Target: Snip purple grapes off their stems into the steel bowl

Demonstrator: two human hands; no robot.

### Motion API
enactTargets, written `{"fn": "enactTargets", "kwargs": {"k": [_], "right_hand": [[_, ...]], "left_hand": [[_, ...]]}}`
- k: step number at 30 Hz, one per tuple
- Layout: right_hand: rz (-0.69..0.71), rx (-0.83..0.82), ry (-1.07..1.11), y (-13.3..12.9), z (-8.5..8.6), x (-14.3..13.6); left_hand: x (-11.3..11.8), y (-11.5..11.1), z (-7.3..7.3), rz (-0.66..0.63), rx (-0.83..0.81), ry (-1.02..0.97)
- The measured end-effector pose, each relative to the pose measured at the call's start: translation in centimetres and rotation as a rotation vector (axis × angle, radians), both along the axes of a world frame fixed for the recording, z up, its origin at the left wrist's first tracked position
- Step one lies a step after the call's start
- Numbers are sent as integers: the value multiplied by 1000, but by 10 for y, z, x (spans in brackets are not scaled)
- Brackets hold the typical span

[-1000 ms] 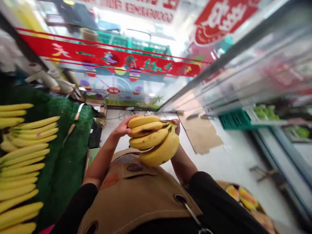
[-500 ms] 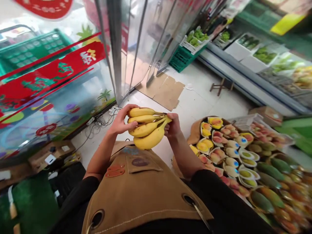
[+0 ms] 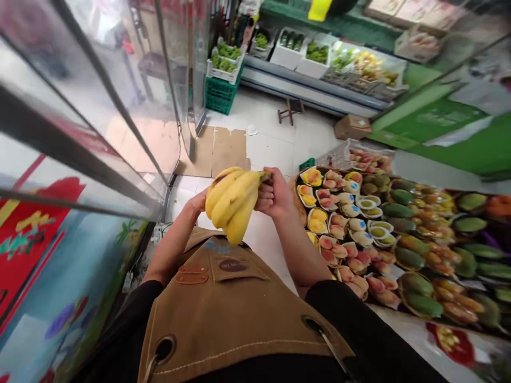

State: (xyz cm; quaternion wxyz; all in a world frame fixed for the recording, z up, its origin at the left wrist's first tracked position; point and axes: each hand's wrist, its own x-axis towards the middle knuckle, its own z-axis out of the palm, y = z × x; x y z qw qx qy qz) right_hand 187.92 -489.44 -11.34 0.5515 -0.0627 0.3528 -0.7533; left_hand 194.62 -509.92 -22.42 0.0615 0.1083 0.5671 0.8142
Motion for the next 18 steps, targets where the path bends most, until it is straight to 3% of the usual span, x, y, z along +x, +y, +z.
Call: {"fn": "enactTargets", "kwargs": {"k": [2, 4, 5, 7, 10, 12, 18], "right_hand": [[-264, 190, 35, -13, 6, -37], [-520, 311, 166, -21, 8, -61], [-597, 348, 270, -23, 6, -70], [-627, 391, 487, -24, -1, -88], [-633, 392, 657, -19, -20, -131], [-742, 380, 683, -12, -37, -177], [-1051, 461, 631, 29, -78, -341]], "left_hand": [[-33, -2, 4, -82, 149, -34], [-68, -4, 4, -68, 371, -154], [-87, -6, 2, -33, 438, -220], [-129, -7, -3, 80, 472, -329], [-201, -6, -11, 251, 338, -370], [-253, -1, -16, 322, 201, -315], [-414, 46, -18, 280, -107, -35]]}}
